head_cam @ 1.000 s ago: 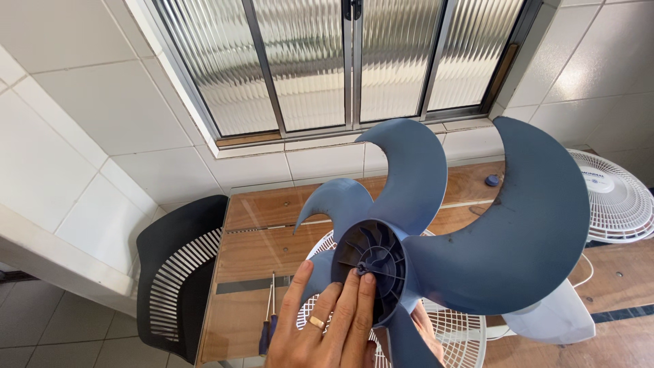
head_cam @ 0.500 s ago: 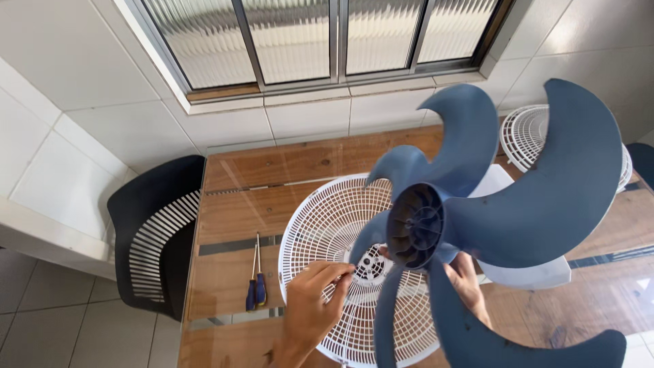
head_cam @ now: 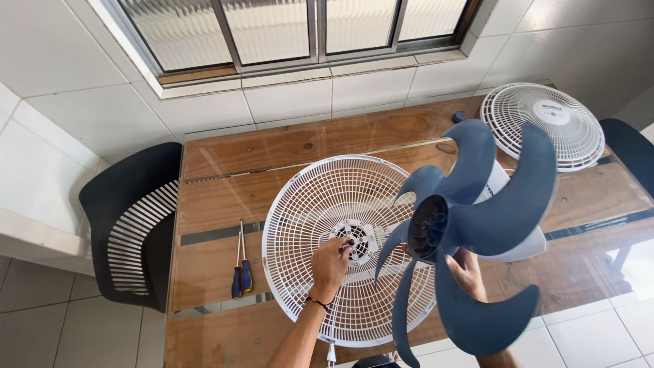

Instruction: The person assembles a white table fan on a wooden table. They attach the front grille, install the blue fan blade, and secure the rear grille, completing the assembly.

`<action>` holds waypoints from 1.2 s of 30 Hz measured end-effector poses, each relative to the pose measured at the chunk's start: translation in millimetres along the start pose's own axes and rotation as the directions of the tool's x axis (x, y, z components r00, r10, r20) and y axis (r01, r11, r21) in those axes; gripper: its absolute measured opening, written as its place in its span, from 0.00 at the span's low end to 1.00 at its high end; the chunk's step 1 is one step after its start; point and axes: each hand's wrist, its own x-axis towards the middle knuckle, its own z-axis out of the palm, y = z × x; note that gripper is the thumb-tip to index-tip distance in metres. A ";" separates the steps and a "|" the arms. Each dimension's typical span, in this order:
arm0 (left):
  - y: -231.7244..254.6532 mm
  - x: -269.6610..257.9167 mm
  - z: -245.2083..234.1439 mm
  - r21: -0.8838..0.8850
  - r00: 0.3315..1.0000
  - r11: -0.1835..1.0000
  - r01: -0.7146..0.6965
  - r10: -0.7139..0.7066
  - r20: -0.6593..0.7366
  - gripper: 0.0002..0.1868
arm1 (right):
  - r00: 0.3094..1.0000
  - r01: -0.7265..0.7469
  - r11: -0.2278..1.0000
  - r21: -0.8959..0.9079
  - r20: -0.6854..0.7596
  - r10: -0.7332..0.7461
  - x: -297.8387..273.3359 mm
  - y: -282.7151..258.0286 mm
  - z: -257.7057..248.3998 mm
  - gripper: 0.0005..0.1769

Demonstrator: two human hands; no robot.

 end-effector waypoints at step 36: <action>-69.6 -23.0 81.4 -0.237 0.965 0.947 -0.218 0.173 -0.196 0.08 | 0.890 0.345 0.225 -0.911 0.394 0.230 49.8 -108.6 193.5 0.65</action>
